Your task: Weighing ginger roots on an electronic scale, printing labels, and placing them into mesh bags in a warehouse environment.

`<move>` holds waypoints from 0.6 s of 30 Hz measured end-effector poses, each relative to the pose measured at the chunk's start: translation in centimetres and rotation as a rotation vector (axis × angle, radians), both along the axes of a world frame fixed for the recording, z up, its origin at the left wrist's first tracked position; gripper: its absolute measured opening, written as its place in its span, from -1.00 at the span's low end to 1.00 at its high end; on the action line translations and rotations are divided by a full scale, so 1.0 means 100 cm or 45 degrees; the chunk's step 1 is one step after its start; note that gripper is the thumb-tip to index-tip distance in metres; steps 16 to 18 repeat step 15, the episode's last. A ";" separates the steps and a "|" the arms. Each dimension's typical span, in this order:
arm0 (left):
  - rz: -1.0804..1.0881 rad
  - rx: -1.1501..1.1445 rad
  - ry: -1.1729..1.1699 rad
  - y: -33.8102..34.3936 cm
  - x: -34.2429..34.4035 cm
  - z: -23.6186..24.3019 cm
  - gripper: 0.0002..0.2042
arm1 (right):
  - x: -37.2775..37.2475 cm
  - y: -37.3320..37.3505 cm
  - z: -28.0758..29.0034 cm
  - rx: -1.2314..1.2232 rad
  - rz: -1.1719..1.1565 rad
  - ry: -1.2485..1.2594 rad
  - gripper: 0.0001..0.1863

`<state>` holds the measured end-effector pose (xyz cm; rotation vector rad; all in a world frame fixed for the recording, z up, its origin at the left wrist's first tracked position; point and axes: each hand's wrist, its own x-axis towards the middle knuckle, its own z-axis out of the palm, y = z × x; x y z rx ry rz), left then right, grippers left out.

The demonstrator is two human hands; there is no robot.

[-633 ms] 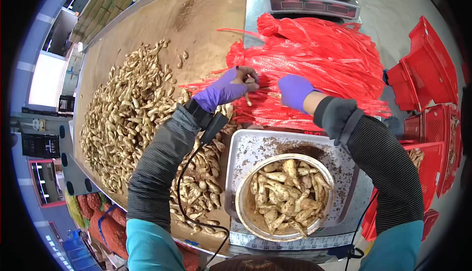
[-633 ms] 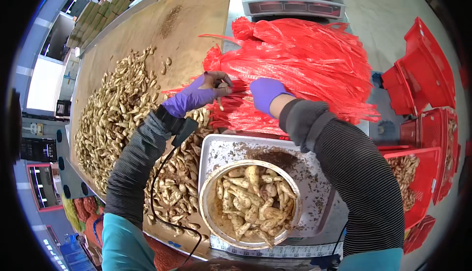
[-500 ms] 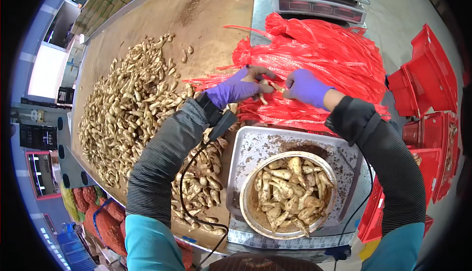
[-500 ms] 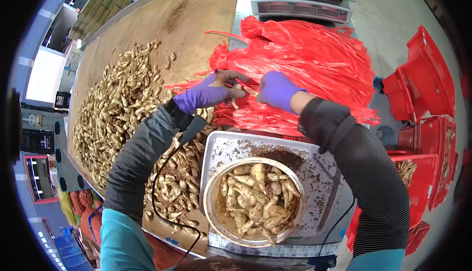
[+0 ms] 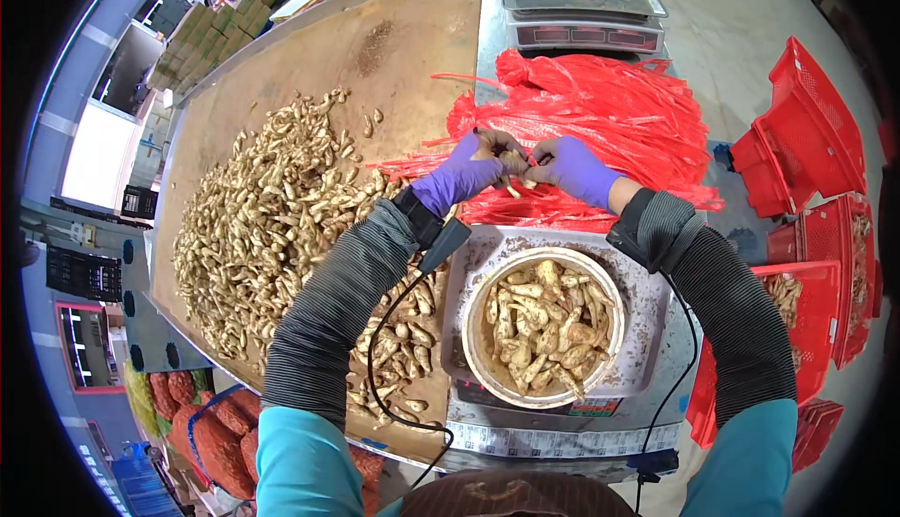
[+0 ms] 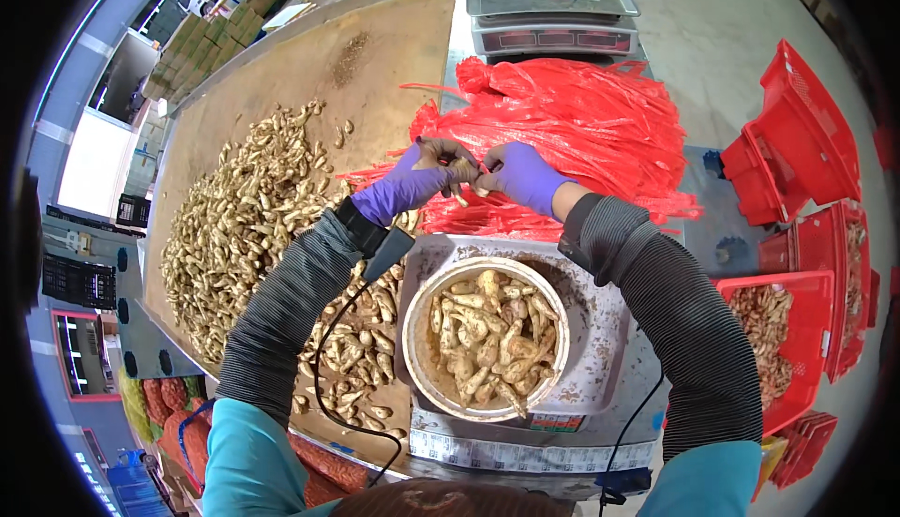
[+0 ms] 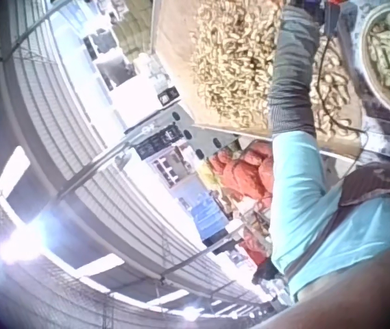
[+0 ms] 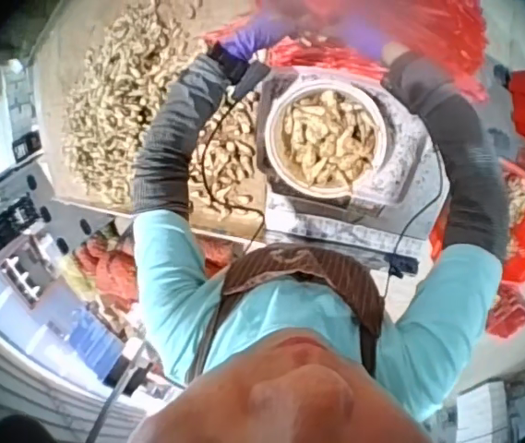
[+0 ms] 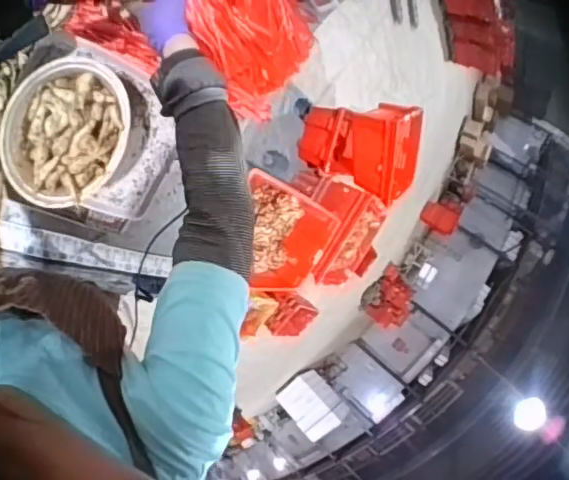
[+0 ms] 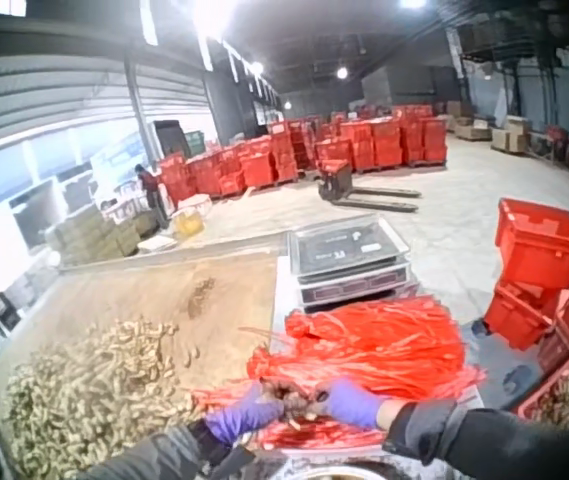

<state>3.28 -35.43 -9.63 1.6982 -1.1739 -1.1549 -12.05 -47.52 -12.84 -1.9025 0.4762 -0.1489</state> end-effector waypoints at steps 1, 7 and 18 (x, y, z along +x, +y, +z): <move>0.026 -0.020 0.021 0.001 0.001 0.003 -0.80 | -0.002 0.000 0.007 -0.097 -0.009 -0.039 -0.63; 0.058 -0.207 0.188 0.048 -0.043 0.097 -0.88 | -0.074 -0.008 0.090 -0.424 -0.390 -0.232 -0.61; -0.085 -0.168 -0.414 0.139 -0.125 0.215 -0.76 | -0.242 0.066 0.168 -0.112 -0.932 -0.394 -0.69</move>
